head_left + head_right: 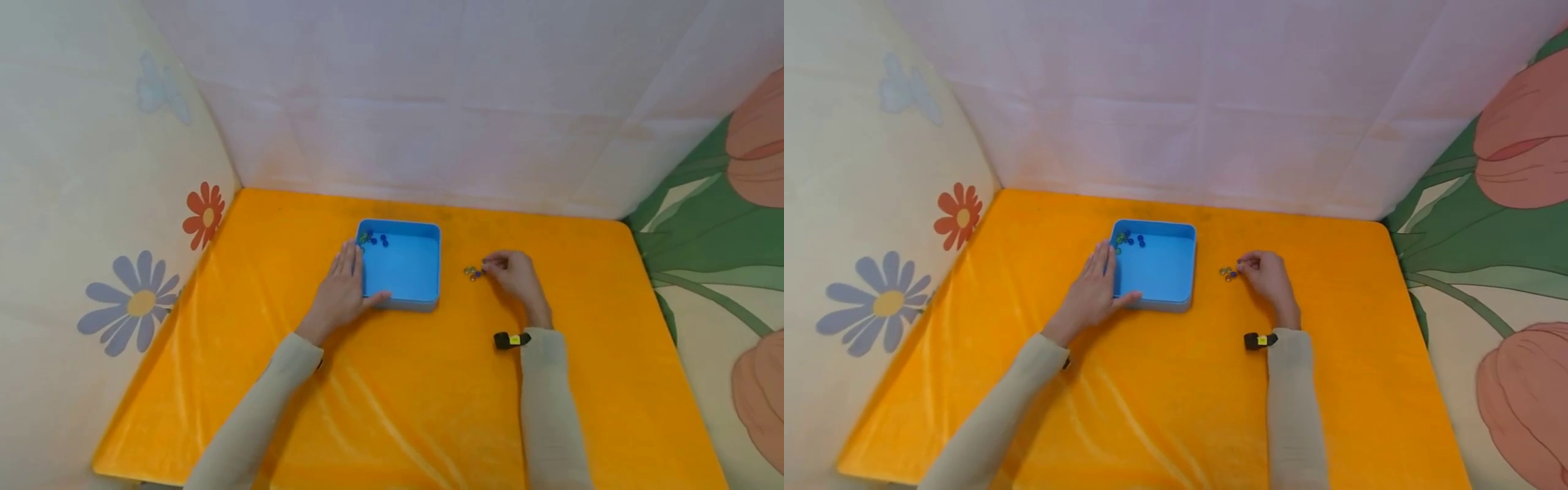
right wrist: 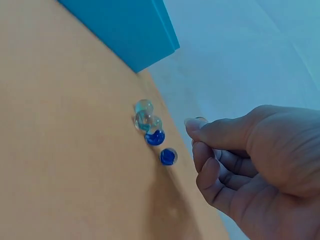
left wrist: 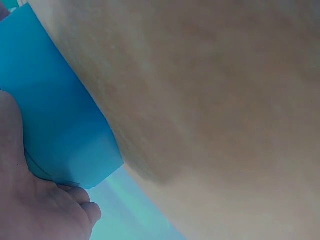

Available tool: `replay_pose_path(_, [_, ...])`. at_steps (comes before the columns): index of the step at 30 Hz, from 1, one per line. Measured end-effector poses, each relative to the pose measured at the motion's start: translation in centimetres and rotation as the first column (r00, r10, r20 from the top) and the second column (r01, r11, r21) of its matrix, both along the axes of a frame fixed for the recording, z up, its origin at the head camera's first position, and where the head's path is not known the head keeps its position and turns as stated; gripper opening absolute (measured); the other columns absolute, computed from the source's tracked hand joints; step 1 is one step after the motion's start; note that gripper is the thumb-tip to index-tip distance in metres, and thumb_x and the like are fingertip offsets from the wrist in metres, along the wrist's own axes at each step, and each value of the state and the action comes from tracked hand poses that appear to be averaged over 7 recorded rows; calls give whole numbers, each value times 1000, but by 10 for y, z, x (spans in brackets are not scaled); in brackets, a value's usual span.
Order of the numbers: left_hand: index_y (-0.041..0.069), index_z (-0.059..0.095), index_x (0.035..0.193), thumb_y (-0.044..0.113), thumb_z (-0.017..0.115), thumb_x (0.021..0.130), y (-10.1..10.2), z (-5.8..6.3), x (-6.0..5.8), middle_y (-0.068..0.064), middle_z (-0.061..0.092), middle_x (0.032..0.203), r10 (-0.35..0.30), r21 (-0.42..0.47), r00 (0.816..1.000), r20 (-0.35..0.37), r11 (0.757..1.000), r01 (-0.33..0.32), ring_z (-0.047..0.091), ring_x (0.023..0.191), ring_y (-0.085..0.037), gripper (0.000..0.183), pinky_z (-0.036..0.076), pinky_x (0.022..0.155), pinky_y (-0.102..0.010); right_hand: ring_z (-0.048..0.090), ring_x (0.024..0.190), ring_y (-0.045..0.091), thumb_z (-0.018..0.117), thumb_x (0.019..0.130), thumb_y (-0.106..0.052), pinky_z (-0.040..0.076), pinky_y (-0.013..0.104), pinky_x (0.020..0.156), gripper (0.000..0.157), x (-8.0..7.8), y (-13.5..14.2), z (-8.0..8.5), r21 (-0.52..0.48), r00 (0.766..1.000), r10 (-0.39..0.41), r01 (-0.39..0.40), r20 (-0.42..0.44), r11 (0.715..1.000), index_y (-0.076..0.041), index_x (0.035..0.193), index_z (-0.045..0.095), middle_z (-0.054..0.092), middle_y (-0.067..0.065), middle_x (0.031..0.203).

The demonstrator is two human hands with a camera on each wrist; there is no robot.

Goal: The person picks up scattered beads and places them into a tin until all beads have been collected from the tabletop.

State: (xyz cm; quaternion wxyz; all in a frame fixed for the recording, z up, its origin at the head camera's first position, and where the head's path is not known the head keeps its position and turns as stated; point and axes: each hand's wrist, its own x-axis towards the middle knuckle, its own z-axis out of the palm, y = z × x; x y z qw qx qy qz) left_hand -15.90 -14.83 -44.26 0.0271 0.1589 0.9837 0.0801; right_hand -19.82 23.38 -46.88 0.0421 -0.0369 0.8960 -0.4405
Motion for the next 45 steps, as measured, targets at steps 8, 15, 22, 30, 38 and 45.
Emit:
replay_pose_path(8, [-6,8,166,78,52,95,1,1,0,-25,2,177,-5,3,1000,-4,1000,5,6,166,-40,118,14,135,-51,68,91,28,67,105,-23,54,29,76,27,-4,-11,5,-44,1000,-7,6,-28,999,-1,118,76,75,19,107])
replay_pose_path(15, [-6,6,166,79,52,95,0,3,-1,-25,2,177,-8,4,1000,-4,1000,8,6,166,-40,120,15,135,-52,68,90,31,68,104,-22,52,28,73,27,-7,-20,14,-66,998,9,-14,-64,998,0,116,77,75,20,105])
replay_pose_path(22, [-6,9,166,77,52,96,2,4,-2,-25,3,177,-8,-4,1000,0,1000,8,7,166,-39,117,14,135,-51,67,90,30,68,104,-22,54,27,72,26,-9,-30,20,-91,999,4,-8,-39,996,-1,116,76,75,19,106])
replay_pose_path(30, [-7,9,166,77,52,96,0,3,-3,-25,2,177,-4,-2,1000,4,1000,4,6,166,-40,117,14,135,-51,67,91,30,67,105,-24,57,31,72,26,-14,-40,27,-89,999,31,-33,-31,995,-3,117,76,75,17,108])
replay_pose_path(38, [-7,10,166,77,51,96,0,3,-4,-25,4,176,-8,-14,1000,-1,1000,8,7,166,-40,117,15,135,-51,66,88,31,68,104,-27,59,30,66,27,-18,-51,35,-112,998,50,-45,35,993,-6,119,74,74,15,110])
replay_pose_path(45, [-6,9,166,78,50,96,2,4,-1,-25,3,177,1,-16,1000,9,1000,-1,6,166,-39,117,14,135,-51,62,81,30,69,104,-28,54,30,57,27,-20,-59,37,-115,997,70,-66,34,991,-7,120,74,73,16,109])
